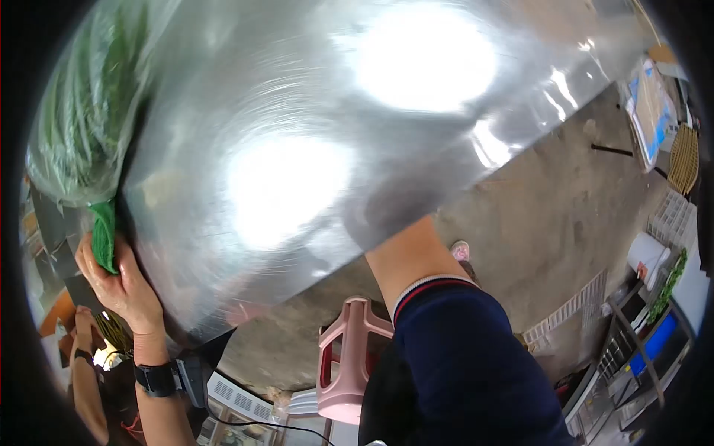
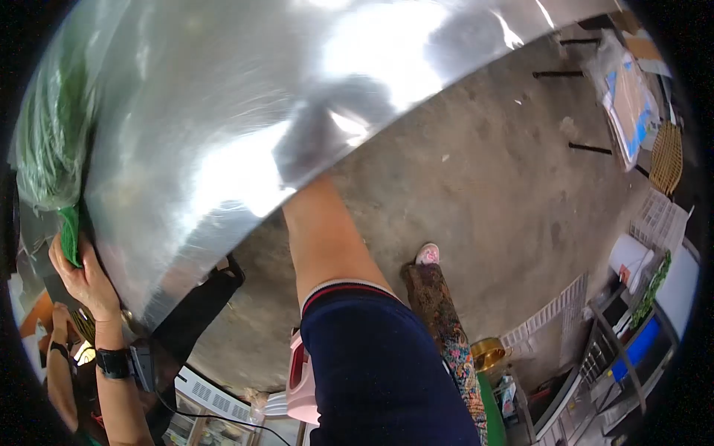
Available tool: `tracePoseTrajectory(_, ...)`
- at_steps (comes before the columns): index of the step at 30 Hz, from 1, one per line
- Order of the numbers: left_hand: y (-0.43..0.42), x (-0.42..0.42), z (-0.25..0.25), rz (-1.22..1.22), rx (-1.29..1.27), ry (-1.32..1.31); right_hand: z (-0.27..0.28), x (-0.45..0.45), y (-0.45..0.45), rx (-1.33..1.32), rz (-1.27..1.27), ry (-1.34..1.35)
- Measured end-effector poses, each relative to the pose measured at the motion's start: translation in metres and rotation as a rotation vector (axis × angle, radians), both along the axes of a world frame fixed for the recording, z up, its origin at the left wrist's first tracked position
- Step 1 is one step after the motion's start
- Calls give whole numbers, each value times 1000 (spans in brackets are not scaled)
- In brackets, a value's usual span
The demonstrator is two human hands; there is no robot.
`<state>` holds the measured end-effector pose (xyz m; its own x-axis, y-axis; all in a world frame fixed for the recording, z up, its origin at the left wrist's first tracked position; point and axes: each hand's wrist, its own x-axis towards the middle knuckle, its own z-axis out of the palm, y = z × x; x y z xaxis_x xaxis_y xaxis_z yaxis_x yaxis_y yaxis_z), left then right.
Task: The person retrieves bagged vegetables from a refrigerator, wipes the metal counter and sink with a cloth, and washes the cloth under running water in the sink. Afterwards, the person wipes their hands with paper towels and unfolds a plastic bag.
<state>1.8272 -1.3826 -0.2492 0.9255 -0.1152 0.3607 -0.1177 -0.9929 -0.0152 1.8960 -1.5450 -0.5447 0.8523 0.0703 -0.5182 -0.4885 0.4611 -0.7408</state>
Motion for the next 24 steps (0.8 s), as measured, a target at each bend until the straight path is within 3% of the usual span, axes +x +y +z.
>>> tracePoseTrajectory(6,7,2,-1,56,24,13,-11,-37,-63,-386,106,-33)
tracePoseTrajectory(8,7,4,-1,83,18,20,-85,-84,-85,-577,104,-96)
tracePoseTrajectory(9,11,5,-1,63,15,20,-25,-108,-124,-654,276,268)
tracePoseTrajectory(10,17,7,-2,30,13,21,-58,-149,-141,-647,261,330)
tracePoseTrajectory(11,20,8,-3,-3,10,21,-86,-184,-161,-845,415,448)
tracePoseTrajectory(12,19,8,-4,5,-9,7,-144,-227,-182,-787,429,622)
tracePoseTrajectory(13,26,7,-3,-21,17,14,-187,-282,-196,-743,-46,576)
tracePoseTrajectory(14,35,10,-2,-54,43,17,-264,-321,-217,-539,-304,777)
tracePoseTrajectory(15,45,13,-1,-63,26,25,-209,-310,-254,-536,-271,923)
tracePoseTrajectory(16,50,13,-1,-73,9,34,-204,-314,-278,-609,-339,980)
tracePoseTrajectory(19,52,6,-7,99,-265,-18,-261,-334,-341,-832,-414,915)
tracePoseTrajectory(24,61,3,-5,149,-241,6,-316,-327,-374,-1001,-441,1029)
